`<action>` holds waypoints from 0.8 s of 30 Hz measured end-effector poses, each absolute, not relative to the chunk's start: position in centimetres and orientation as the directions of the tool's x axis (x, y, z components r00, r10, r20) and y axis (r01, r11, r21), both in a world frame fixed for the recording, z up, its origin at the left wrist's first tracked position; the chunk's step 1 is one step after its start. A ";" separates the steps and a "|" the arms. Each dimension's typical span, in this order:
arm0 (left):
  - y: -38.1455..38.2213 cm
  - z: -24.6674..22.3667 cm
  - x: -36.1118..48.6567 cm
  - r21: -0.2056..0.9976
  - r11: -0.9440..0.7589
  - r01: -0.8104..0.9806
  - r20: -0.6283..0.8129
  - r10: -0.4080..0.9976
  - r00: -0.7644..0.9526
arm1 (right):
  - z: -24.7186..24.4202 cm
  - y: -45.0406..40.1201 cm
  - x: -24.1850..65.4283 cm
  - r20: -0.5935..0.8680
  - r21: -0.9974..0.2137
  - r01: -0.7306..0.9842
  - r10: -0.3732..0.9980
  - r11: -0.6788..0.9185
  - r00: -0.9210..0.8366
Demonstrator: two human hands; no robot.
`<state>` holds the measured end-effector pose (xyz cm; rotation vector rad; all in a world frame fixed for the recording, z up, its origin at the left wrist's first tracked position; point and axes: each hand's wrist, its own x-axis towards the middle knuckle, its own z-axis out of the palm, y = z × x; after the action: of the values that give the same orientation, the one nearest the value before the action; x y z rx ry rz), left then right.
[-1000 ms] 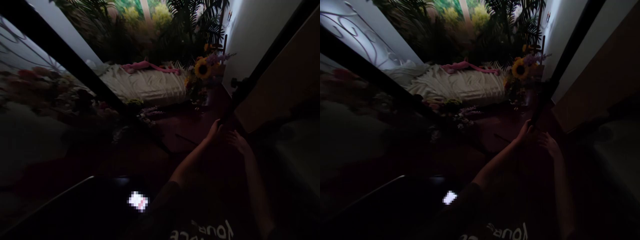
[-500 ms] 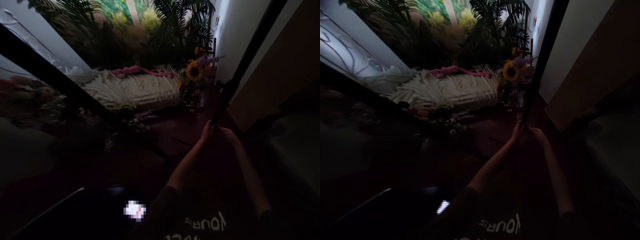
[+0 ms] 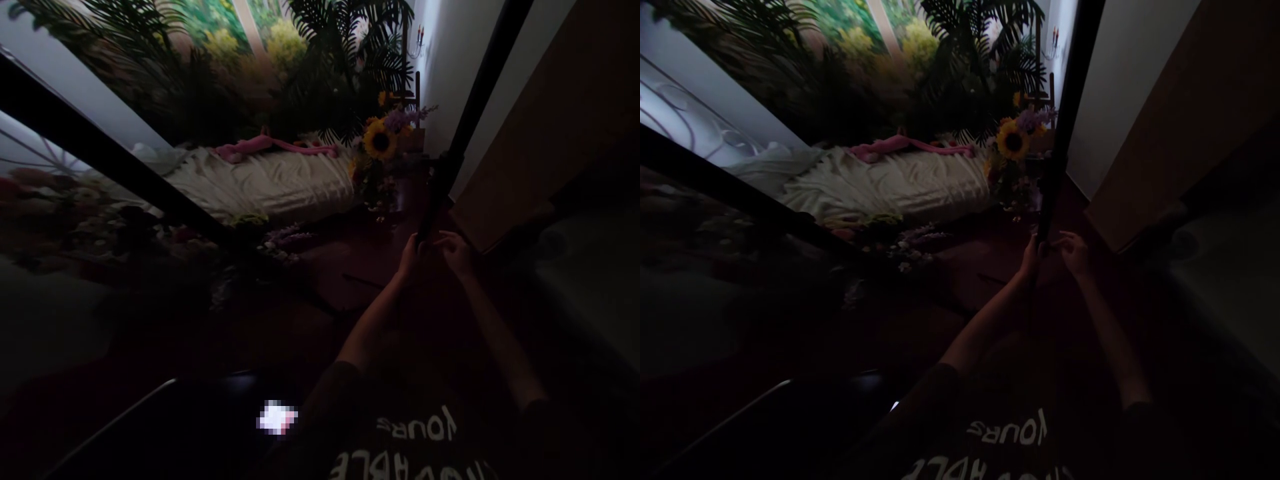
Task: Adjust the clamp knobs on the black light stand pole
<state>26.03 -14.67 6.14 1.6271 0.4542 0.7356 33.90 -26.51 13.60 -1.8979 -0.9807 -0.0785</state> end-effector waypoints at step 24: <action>-13.6 5.3 26.8 0.973 -0.227 -0.050 0.181 0.604 0.776 | 24.7 -17.0 33.7 0.682 -0.426 0.889 0.586 -0.169 0.438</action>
<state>26.80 -13.58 5.32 1.7042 0.4391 0.6422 33.67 -17.04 24.70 -1.8677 -1.2508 -0.4647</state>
